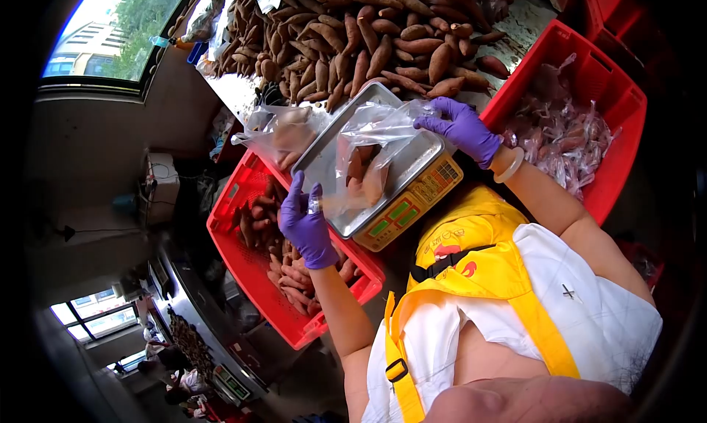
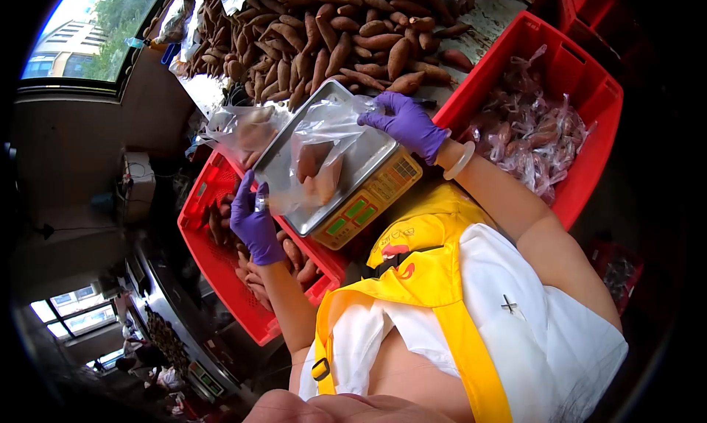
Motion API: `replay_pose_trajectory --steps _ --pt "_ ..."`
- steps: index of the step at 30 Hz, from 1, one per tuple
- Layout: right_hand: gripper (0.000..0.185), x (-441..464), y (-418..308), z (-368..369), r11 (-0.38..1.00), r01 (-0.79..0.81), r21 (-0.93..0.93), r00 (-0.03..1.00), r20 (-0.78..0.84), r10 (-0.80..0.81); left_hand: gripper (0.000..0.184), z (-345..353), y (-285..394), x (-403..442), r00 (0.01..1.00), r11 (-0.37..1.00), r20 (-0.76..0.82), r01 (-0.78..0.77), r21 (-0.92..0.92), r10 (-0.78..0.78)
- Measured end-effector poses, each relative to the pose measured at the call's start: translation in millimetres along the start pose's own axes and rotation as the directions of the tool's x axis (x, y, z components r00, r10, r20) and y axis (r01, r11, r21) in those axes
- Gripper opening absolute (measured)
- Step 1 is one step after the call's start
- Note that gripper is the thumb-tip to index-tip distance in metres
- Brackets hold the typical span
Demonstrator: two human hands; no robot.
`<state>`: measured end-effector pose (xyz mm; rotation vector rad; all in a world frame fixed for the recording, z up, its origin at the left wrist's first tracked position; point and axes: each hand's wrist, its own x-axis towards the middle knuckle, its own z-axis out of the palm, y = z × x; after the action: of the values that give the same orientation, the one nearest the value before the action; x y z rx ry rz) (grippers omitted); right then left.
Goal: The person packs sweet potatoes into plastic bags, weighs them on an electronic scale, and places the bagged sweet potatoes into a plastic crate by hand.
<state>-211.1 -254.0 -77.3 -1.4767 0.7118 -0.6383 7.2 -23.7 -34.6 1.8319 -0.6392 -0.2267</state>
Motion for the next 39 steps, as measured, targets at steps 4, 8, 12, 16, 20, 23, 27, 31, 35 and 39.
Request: replay_pose_trajectory --steps 4,8,12,16,20,23,27,31,35,39 --pt "0.043 7.1 -4.8 10.5 0.967 0.205 -0.154 0.979 0.051 -0.200 0.053 -22.1 -38.1 -35.3 0.983 1.000 0.186 -0.001 0.025 -0.003" --pt "0.055 10.0 -8.9 15.3 0.792 0.371 -0.485 0.927 0.141 -0.348 0.067 -30.6 -0.1 -73.2 0.981 0.992 0.155 0.105 0.067 -0.114" --pt "0.063 10.1 -17.2 19.1 0.715 0.381 -0.587 0.921 0.172 -0.349 0.055 -43.9 10.8 -87.1 0.990 0.873 -0.135 0.027 0.487 0.045" --pt "0.057 10.4 -27.4 23.1 0.571 0.472 -0.672 0.855 0.191 -0.482 0.070 -25.5 16.2 -90.6 0.974 0.556 0.072 0.061 0.829 -0.215" --pt "0.043 13.2 -32.6 27.7 0.477 0.487 -0.732 0.826 0.208 -0.524 0.044 12.0 -57.6 -84.9 0.958 0.672 0.108 0.103 0.734 -0.265" --pt "0.023 21.3 -35.5 40.7 0.903 0.356 -0.242 0.925 0.227 -0.304 0.021 18.2 -52.4 -37.0 0.944 0.923 0.134 0.323 -0.209 -0.300" --pt "0.022 25.9 -60.1 37.3 0.919 -0.035 0.393 0.889 0.432 -0.151 0.035 22.5 47.0 33.8 0.993 0.792 0.094 -0.003 -0.611 0.076" --pt "0.019 20.0 -59.6 26.9 0.947 0.003 0.322 0.921 0.368 -0.128 0.075 51.4 83.2 1.4 0.915 0.887 0.040 -0.399 0.232 0.401" --pt "0.023 11.5 -60.6 31.9 0.957 0.086 0.278 0.930 0.321 -0.177 0.106 70.0 17.2 -51.8 0.981 0.309 0.107 -0.153 0.939 0.159" --pt "0.022 14.8 -66.4 24.7 0.951 -0.100 0.293 0.914 0.404 -0.028 0.047 3.2 -38.4 -69.3 0.868 0.343 -0.013 0.210 0.916 -0.497"
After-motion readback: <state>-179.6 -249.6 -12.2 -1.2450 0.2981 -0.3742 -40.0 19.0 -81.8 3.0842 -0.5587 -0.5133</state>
